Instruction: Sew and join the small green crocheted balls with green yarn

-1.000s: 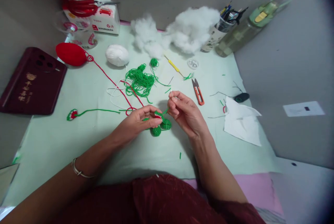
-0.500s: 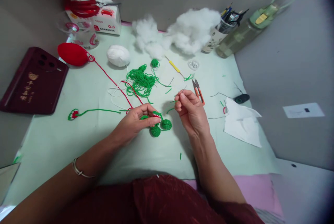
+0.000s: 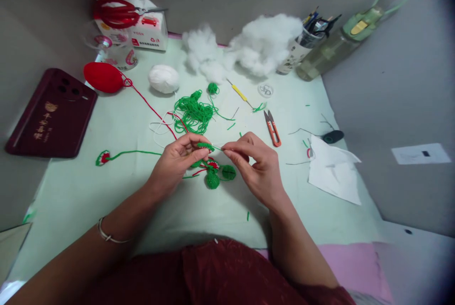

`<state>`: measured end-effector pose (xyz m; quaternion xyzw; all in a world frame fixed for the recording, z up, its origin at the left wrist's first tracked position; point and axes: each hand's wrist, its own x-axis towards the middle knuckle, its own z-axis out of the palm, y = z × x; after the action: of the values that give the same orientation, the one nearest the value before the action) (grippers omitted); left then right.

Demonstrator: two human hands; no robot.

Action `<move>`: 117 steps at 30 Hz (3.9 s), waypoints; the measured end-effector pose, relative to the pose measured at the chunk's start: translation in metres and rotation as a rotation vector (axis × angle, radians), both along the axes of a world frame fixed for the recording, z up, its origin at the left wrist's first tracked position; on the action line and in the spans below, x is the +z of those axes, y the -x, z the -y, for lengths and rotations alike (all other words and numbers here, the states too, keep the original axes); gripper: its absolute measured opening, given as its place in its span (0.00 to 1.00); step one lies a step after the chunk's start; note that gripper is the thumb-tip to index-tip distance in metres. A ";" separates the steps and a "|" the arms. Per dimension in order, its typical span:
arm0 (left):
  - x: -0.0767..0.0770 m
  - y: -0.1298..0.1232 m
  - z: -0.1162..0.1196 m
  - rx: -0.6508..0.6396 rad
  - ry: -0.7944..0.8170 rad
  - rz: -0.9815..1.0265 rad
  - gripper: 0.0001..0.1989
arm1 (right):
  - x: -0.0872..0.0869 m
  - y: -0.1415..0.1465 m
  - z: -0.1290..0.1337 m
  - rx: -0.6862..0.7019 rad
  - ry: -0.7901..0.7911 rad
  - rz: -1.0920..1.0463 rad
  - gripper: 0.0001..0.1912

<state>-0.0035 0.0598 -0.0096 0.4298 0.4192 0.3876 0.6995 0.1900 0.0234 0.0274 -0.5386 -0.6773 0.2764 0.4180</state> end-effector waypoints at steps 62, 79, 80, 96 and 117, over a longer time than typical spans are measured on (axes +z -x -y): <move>0.002 -0.002 0.004 -0.353 0.026 -0.114 0.13 | -0.013 0.006 -0.017 -0.034 0.624 -0.875 0.13; 0.002 -0.005 0.007 -0.385 0.099 -0.135 0.13 | -0.023 -0.034 -0.029 -0.316 0.307 -0.376 0.12; 0.002 -0.005 0.006 -0.375 0.099 -0.136 0.13 | -0.023 -0.034 -0.028 -0.336 0.261 -0.254 0.13; 0.002 -0.004 0.005 -0.415 0.096 -0.122 0.12 | -0.011 -0.012 -0.018 0.152 0.226 0.004 0.11; 0.006 0.001 0.001 -0.095 0.300 0.018 0.17 | -0.024 -0.064 -0.031 -0.337 0.315 -0.253 0.12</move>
<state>-0.0046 0.0590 -0.0039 0.3363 0.4455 0.2910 0.7770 0.2541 0.0548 0.0032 -0.6633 -0.4691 0.3701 0.4505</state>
